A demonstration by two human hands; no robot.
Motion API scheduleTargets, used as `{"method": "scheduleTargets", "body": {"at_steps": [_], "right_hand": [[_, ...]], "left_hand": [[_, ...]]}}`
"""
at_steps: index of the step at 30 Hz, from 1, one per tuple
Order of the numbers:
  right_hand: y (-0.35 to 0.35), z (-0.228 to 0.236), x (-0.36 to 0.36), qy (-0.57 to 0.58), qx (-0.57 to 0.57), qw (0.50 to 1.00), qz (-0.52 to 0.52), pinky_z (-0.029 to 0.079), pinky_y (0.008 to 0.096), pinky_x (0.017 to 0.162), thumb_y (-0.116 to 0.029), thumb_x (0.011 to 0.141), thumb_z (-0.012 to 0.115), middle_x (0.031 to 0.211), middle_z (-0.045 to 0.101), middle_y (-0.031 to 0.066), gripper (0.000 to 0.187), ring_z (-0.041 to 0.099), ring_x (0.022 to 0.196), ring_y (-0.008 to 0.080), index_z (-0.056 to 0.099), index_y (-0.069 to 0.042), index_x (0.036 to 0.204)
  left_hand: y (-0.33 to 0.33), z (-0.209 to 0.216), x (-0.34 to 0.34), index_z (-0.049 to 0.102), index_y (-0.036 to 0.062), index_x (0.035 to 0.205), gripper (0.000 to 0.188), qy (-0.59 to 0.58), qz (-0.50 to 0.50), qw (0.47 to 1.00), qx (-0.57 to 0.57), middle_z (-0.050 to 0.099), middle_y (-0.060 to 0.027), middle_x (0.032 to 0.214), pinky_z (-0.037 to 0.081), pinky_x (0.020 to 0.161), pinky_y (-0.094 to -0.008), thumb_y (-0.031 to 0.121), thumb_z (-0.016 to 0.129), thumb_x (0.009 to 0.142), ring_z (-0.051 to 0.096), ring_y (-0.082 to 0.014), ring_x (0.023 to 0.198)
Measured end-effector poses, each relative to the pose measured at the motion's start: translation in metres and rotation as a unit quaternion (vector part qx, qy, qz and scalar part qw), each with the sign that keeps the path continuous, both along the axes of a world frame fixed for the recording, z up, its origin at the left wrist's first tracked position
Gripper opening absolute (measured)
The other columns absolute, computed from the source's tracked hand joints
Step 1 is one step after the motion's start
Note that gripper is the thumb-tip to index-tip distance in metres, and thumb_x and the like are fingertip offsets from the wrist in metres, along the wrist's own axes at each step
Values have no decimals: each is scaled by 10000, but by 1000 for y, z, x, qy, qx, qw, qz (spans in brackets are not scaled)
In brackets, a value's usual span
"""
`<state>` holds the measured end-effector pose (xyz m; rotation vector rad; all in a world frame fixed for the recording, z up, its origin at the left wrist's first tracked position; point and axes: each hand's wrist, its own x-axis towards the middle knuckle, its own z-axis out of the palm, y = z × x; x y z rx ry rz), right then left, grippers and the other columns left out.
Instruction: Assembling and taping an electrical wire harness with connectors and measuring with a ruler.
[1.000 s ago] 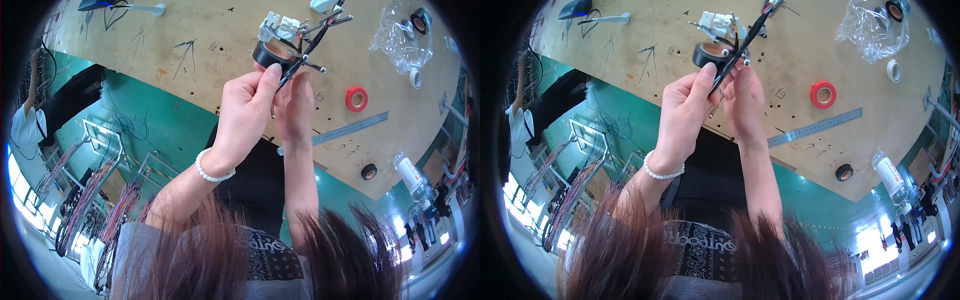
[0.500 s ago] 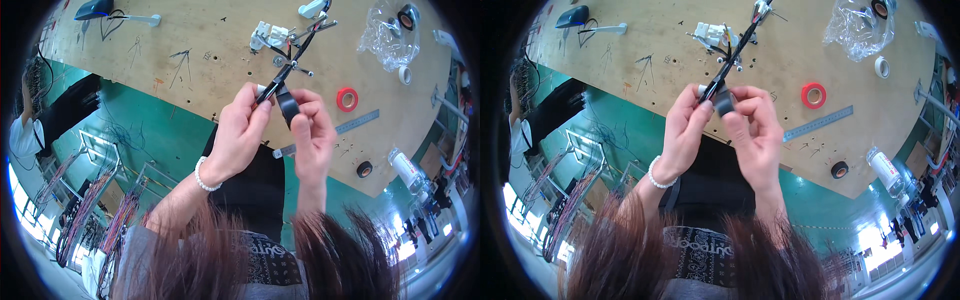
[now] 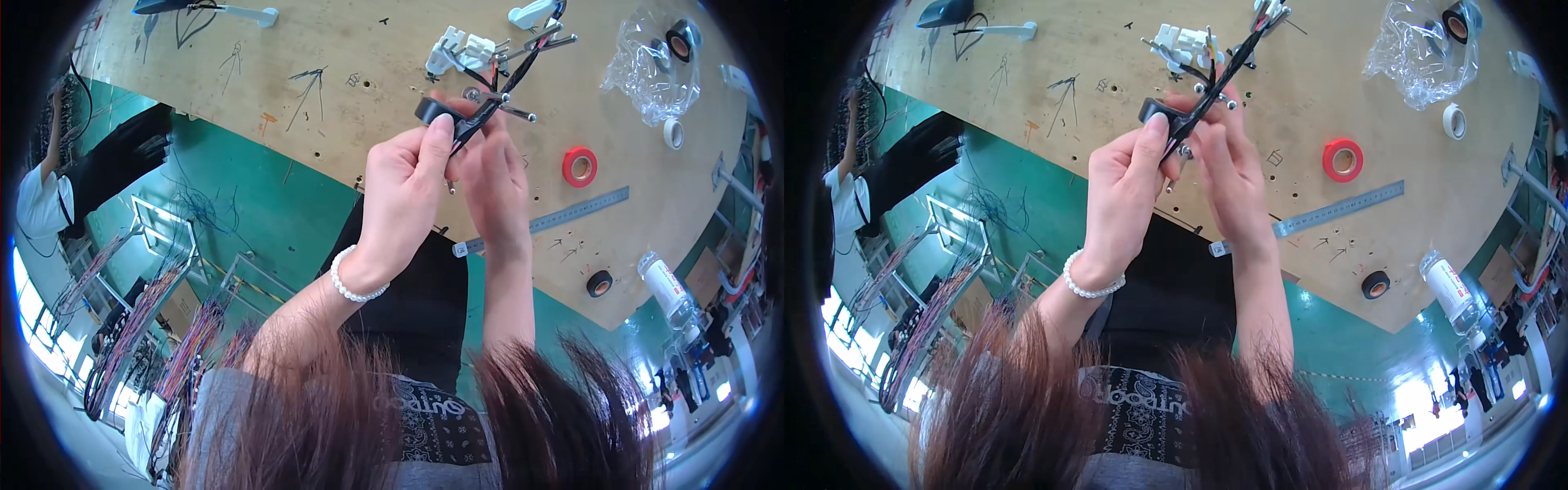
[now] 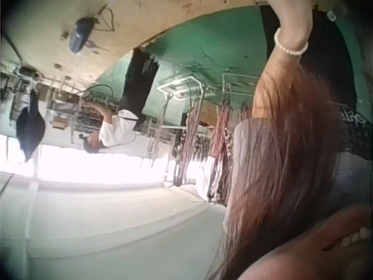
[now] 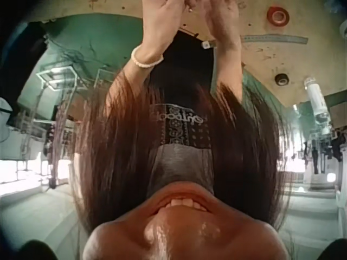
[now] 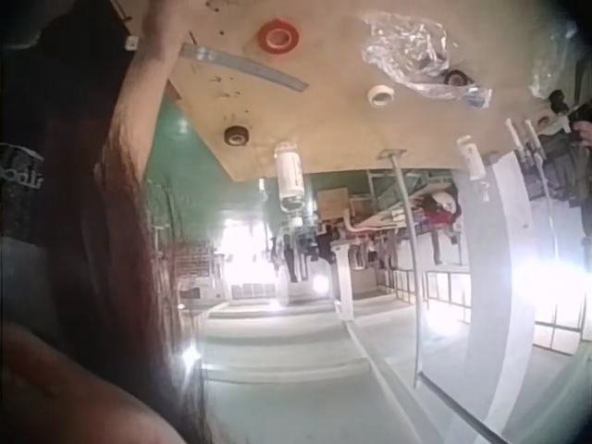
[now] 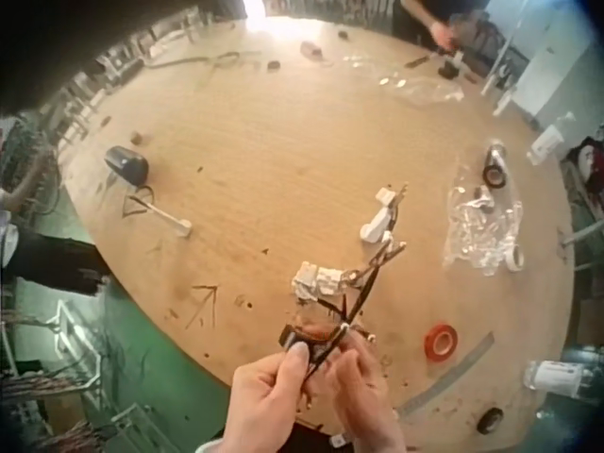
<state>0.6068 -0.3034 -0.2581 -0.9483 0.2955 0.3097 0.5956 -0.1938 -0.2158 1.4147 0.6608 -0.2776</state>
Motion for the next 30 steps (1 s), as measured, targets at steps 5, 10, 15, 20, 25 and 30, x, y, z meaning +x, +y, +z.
{"method": "scheduleTargets", "body": {"at_steps": [5,10,15,20,25,30], "right_hand": [[-12,-11,-16,-74,-175,980,62,374,374,1060,-266,1007,527,1381,477,132,370,482,1270,216,517,-20,1283],[-26,62,-28,-137,-363,911,142,473,322,871,-212,969,594,1225,552,107,288,589,1014,188,619,26,1129],[15,93,8,-200,-515,810,197,492,312,772,-174,941,610,1096,599,141,231,616,885,209,656,16,1065],[-14,60,-26,-37,-345,938,24,477,292,891,-155,972,571,1176,620,113,265,611,1037,189,608,25,1162],[-20,-11,-1,-45,-167,973,150,456,324,944,-326,1022,491,1276,594,133,460,588,1056,162,514,24,1320],[-36,26,-26,-118,-299,937,140,448,296,857,-360,961,595,1120,619,115,418,565,985,162,629,11,1151]], "left_hand": [[0,7,0,552,25,690,412,19,-18,999,-28,471,61,603,286,474,-228,267,500,1020,356,-17,544],[1,-1,-26,562,0,881,186,-102,-34,993,49,490,21,617,345,486,-252,148,516,983,386,-48,545],[2,-8,-32,577,0,943,226,-195,-104,961,168,588,-94,652,442,521,-289,157,695,831,579,-142,571],[5,4,-16,624,-14,746,348,-45,9,994,103,503,29,552,302,452,-233,219,556,995,393,-17,533],[2,12,-5,609,-7,717,373,-37,5,999,7,499,49,582,321,476,-252,224,537,1001,389,-24,552],[18,3,-27,616,4,832,255,-11,-85,995,57,527,-32,604,393,523,-267,193,535,983,468,-67,577]]}}
